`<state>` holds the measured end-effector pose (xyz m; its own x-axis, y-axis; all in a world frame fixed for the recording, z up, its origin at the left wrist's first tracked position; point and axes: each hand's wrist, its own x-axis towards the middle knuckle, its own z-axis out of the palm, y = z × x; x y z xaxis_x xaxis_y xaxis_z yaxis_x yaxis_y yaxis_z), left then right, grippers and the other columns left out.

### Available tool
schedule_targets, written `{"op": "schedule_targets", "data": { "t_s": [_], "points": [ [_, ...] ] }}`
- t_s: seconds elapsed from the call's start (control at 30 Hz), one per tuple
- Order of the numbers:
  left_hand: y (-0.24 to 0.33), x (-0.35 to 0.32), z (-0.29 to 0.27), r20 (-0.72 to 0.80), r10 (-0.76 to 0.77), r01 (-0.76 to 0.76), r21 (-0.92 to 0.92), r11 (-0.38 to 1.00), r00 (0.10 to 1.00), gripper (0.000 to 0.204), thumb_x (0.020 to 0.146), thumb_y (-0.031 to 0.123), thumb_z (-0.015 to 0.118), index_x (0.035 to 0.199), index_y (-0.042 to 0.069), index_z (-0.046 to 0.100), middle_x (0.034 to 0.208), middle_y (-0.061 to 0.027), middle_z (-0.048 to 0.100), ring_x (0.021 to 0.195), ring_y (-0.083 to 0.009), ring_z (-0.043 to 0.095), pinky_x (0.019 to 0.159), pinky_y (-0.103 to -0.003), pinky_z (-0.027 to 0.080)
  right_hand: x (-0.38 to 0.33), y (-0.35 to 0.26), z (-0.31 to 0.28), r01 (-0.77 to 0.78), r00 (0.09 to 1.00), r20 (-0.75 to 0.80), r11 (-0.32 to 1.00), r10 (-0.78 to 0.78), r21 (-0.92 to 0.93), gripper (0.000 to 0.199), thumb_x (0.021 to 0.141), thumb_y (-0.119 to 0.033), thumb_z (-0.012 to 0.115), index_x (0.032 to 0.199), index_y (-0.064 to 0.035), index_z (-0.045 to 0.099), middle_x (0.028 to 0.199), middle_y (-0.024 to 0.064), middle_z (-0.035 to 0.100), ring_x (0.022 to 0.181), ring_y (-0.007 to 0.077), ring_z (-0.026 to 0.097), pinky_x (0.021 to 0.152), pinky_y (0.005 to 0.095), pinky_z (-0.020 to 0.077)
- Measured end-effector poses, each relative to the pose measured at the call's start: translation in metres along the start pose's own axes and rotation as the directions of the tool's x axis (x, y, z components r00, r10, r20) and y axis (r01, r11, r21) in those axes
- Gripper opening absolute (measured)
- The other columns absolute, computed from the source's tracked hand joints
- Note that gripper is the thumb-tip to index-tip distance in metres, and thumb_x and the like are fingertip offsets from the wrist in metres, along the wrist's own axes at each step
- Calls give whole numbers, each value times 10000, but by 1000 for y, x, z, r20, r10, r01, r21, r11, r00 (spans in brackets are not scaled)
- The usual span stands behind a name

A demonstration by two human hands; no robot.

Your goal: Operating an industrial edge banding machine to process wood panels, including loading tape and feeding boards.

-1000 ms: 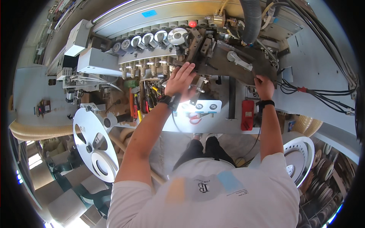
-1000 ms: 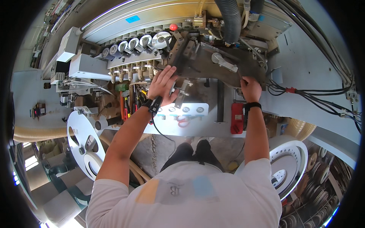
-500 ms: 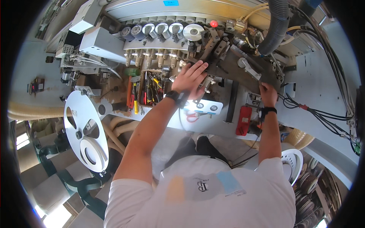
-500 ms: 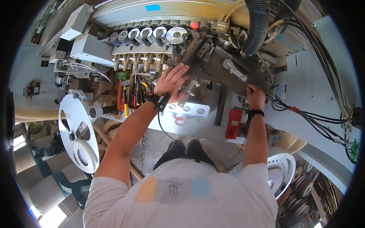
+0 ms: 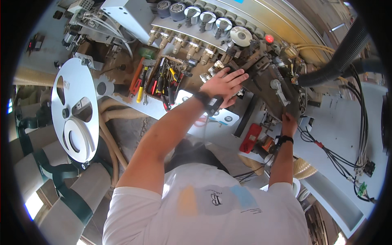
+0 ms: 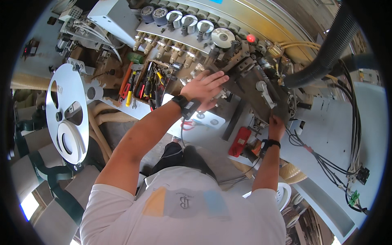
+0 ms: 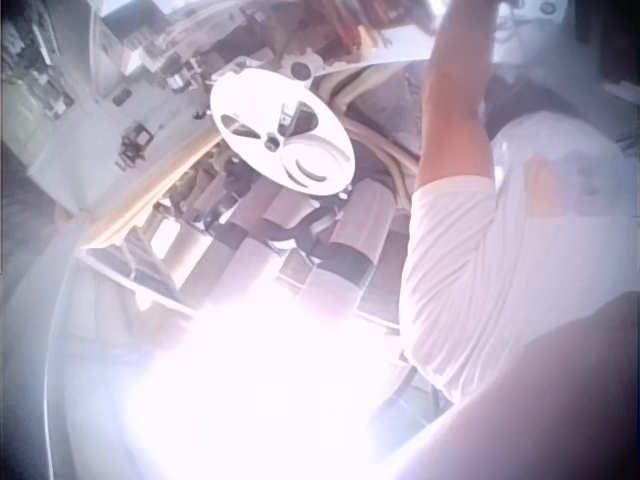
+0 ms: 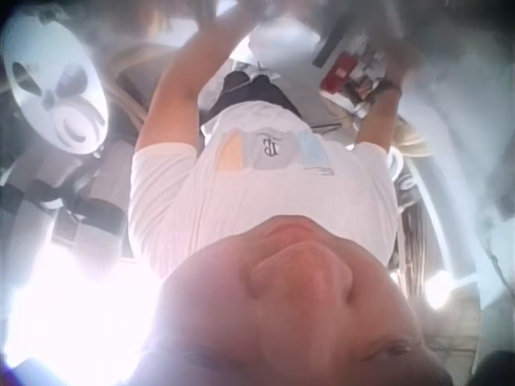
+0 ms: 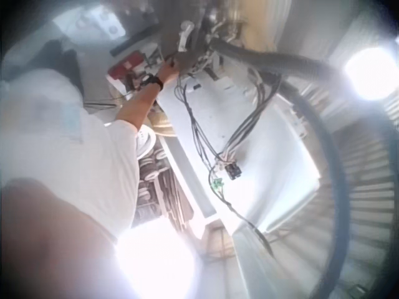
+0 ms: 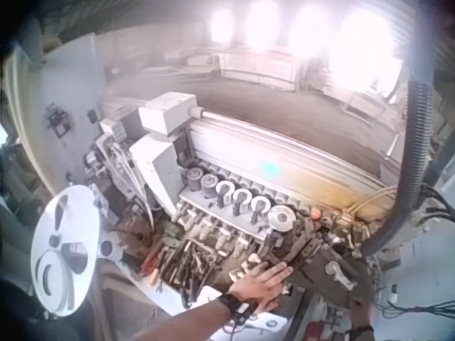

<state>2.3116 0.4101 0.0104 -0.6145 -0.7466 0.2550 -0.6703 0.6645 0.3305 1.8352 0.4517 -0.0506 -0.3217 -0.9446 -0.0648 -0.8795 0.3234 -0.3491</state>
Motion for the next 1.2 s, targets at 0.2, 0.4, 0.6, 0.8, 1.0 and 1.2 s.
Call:
{"op": "schedule_targets", "data": {
  "t_s": [0.2, 0.4, 0.6, 0.8, 1.0, 1.2],
  "points": [
    [0, -3, -1, -28, 10, -9, 35, 999, 1000, 454, 903, 386, 734, 1248, 91, 734, 1746, -40, 382, 1628, -220, 304, 1258, -523, 340, 48, -33, 19, 87, 996, 8, 993, -86, -76, 274, 924, -310, 817, 1049, -67, 803, 969, 178, 783, 922, 367, 758, 812, 465, 575],
    [-1, -5, 1, -85, 22, -19, 35, 999, 996, 437, 881, 375, 732, 1209, 89, 758, 1727, -44, 419, 1616, -221, 325, 1226, -509, 377, 31, -14, 15, 91, 995, -29, 993, -93, -69, 266, 941, -302, 796, 1048, -59, 779, 969, 183, 775, 927, 381, 752, 808, 481, 560],
    [-5, -8, 3, -90, 15, -15, 0, 1000, 996, 409, 875, 366, 729, 1189, 108, 768, 1717, -59, 435, 1613, -236, 335, 1215, -524, 389, -19, 36, -20, -21, 1000, -14, 991, 19, -132, 336, 935, -382, 788, 1089, -84, 792, 1032, 165, 795, 991, 372, 758, 877, 484, 580],
    [-8, -8, 10, -82, 24, -28, -49, 998, 996, 406, 895, 373, 713, 1196, 105, 767, 1723, -56, 425, 1623, -239, 318, 1221, -540, 383, 16, 21, -10, 99, 995, 53, 941, -87, -325, 414, 906, -459, 800, 1078, -83, 807, 1079, 188, 791, 1042, 423, 732, 919, 508, 566],
    [-7, -7, 10, -32, 10, -11, -57, 998, 999, 403, 919, 375, 696, 1206, 103, 772, 1742, -53, 396, 1639, -227, 278, 1245, -549, 355, 25, 14, -6, 5, 999, -36, 985, -12, -175, 451, 910, -472, 798, 1082, -55, 817, 1091, 208, 791, 1043, 428, 733, 916, 516, 561],
    [-8, -6, 12, -24, 12, -14, -86, 996, 1000, 398, 931, 369, 685, 1210, 99, 773, 1748, -59, 385, 1644, -232, 268, 1245, -559, 349, 20, 18, -15, -47, 999, -16, 989, 45, -142, 399, 932, -425, 776, 1100, -67, 829, 1083, 196, 799, 1035, 406, 749, 907, 490, 569]
  ]
}}
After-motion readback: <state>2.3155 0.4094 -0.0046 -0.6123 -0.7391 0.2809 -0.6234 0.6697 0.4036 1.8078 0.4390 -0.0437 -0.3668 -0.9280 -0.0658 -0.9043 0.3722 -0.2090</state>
